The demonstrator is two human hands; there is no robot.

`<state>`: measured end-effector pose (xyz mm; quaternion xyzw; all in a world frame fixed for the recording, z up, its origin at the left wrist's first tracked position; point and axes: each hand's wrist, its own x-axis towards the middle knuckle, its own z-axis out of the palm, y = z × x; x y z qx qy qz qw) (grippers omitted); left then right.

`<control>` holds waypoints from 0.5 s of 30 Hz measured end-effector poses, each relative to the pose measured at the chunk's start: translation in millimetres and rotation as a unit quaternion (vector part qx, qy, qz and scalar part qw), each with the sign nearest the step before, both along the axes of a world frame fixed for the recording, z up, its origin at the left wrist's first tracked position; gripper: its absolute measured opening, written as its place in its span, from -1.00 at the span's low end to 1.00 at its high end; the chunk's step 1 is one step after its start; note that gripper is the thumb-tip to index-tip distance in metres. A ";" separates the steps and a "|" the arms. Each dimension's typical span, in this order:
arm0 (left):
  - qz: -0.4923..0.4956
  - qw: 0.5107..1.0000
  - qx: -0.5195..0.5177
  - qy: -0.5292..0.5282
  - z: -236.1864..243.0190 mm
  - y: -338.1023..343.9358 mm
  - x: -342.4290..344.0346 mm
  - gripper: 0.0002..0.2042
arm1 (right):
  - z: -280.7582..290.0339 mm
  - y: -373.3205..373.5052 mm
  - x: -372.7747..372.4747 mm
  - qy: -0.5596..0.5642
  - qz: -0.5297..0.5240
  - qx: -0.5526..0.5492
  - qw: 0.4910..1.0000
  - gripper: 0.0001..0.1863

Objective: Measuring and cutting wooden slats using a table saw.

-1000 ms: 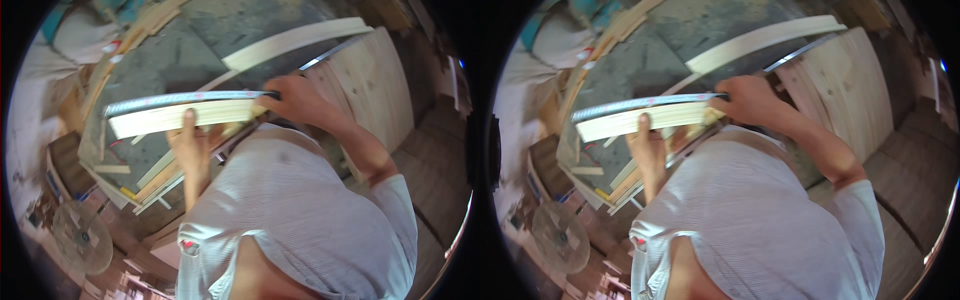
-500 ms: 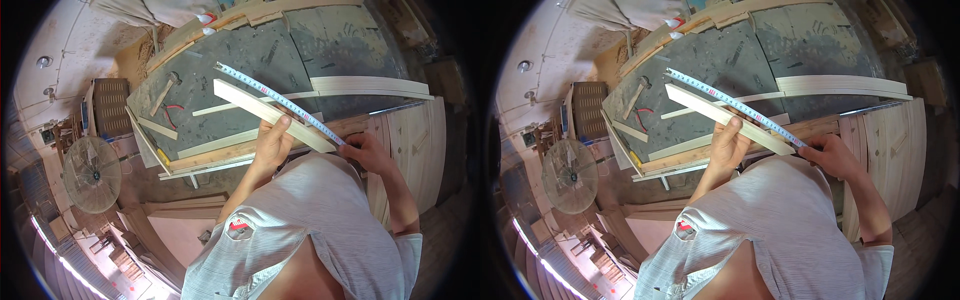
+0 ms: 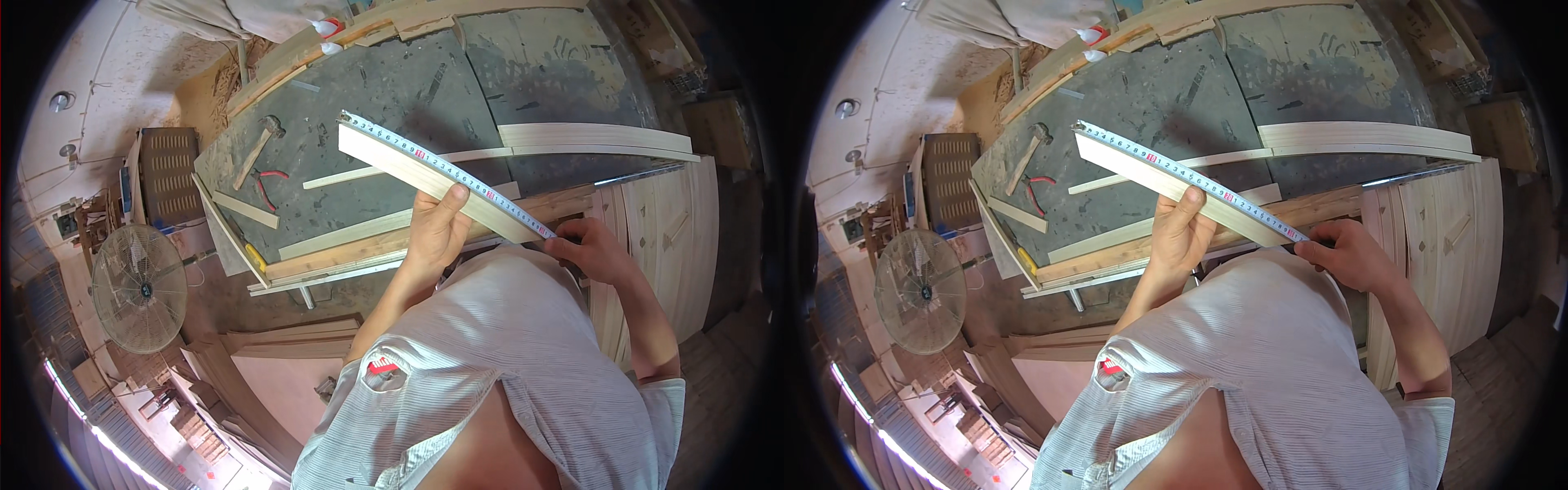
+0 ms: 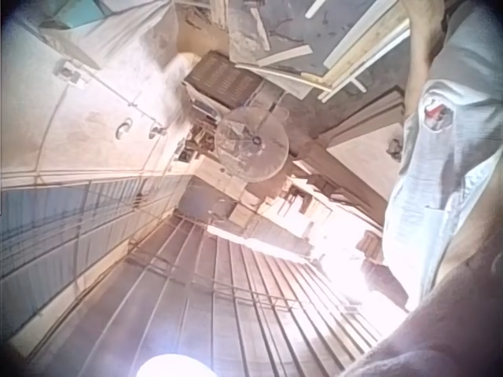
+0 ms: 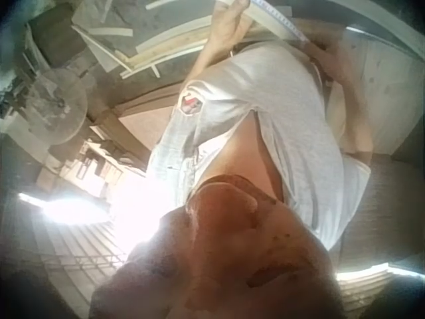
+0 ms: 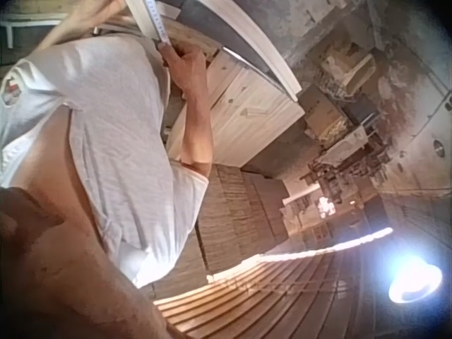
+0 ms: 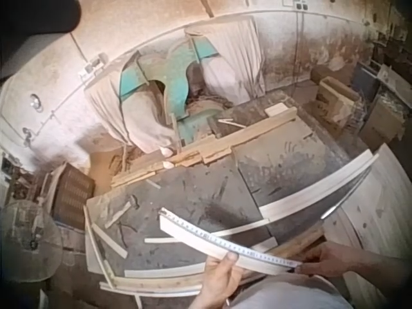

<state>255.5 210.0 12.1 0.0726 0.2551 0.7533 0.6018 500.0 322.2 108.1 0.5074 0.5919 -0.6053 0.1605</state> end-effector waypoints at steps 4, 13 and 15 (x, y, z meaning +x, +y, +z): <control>0.006 1.000 0.011 -0.003 0.5 -3.2 5.1 -0.82 | 1.5 0.4 3.0 -0.016 0.005 0.003 1.000 -0.62; -0.022 0.997 -0.054 0.041 -3.2 -8.0 -8.6 -0.81 | -4.7 0.1 7.0 0.009 0.030 0.040 0.999 -0.62; -0.009 0.998 -0.033 0.049 2.1 -6.0 -14.5 -0.82 | -10.9 -0.7 7.7 0.033 0.027 0.049 0.998 -0.64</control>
